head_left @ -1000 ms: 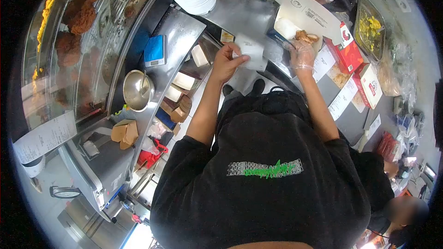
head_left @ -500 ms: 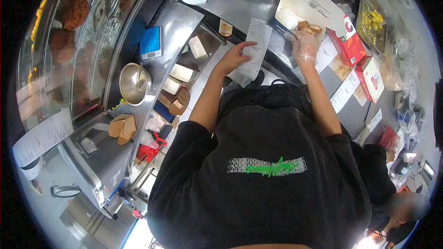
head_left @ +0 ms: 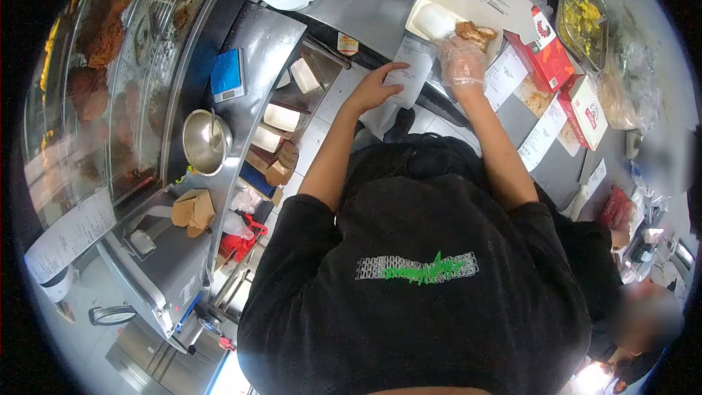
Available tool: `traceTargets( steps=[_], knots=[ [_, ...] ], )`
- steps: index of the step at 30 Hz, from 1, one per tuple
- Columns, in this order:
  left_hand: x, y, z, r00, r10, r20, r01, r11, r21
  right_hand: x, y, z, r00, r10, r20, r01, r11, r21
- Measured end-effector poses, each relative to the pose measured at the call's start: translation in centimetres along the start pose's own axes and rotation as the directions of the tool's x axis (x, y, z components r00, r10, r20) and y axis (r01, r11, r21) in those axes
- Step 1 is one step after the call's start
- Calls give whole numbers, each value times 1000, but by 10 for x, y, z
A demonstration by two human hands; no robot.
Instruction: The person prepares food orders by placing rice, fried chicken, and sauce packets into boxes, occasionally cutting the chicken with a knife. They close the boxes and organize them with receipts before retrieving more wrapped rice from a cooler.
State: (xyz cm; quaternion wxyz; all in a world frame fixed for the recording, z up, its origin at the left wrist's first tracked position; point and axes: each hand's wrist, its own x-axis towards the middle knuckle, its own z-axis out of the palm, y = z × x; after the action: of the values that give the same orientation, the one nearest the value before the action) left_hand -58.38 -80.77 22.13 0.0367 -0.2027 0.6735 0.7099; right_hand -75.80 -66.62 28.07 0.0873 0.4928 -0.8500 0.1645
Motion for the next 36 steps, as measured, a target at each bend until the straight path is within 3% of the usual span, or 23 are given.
traceTargets(
  steps=[4,7,9,11,14,15,16,17,19,20,21,22,23,24,25,27,29,30,32,33,34,35,36],
  knots=[
    [-25,-5,4,954,201,-224,-135,951,279,0,4,8,999,-17,-49,17,1000,15],
    [-48,-36,2,817,337,-467,-140,903,407,-2,2,0,998,-24,-57,30,993,118],
    [-76,-63,4,781,155,-605,-13,973,232,-6,1,-5,996,5,-94,18,969,248],
    [-112,-104,2,782,76,-619,42,984,174,-10,12,-11,985,67,-158,-2,924,383],
    [-174,-189,1,813,-8,-582,229,923,308,-24,4,-42,976,57,-212,59,864,501],
    [-199,-194,7,823,-111,-557,273,937,218,-35,2,-45,979,103,-175,2,855,519],
    [-224,-228,9,850,60,-523,234,847,477,-48,2,-41,978,149,-143,-51,844,534],
    [-243,-242,18,843,-19,-538,304,842,446,-57,7,-39,971,202,-129,-102,835,540],
    [-264,-308,20,839,-261,-478,394,896,203,-74,14,-47,950,237,-205,-85,825,559],
    [-245,-293,32,795,-393,-462,377,917,-132,-85,13,-62,928,370,-55,-274,773,572],
    [-232,-281,46,738,-537,-409,349,822,-450,-103,8,-72,894,447,-17,-347,717,605],
    [-190,-266,44,797,-527,-294,239,722,-649,-113,5,-79,862,507,3,-391,660,642],
    [-125,-227,44,820,-526,-224,95,511,-854,-115,12,-83,838,546,11,-412,618,669],
    [-66,-209,40,917,-348,-196,-33,424,-905,-126,21,-77,882,456,-120,-249,667,702],
    [-25,-182,45,886,-316,-340,-109,572,-813,-141,31,-81,895,413,-169,-210,723,658],
    [30,-120,43,963,-211,-170,-80,379,-922,-160,63,-98,912,325,-249,-138,816,561],
    [69,-96,35,959,-229,-169,-63,407,-911,-160,136,-118,778,354,-519,-191,921,340],
    [73,-99,30,965,-153,-213,-91,568,-818,-156,184,-139,746,223,-627,-276,961,14],
    [56,-105,33,897,-157,-414,-44,899,-435,-147,278,-181,615,-57,-786,-603,608,-516],
    [44,-141,22,922,-26,-386,-9,996,-90,-127,290,-220,548,232,-803,-691,666,-279],
    [22,-190,2,966,130,-224,5,855,519,-115,323,-245,473,385,-792,-727,678,-105],
    [-7,-221,0,965,-106,-240,207,870,447,-107,369,-262,396,526,-753,-744,665,73],
    [-38,-239,0,859,-417,-297,510,646,567,-108,426,-267,499,611,-615,-843,508,-179]
  ],
)
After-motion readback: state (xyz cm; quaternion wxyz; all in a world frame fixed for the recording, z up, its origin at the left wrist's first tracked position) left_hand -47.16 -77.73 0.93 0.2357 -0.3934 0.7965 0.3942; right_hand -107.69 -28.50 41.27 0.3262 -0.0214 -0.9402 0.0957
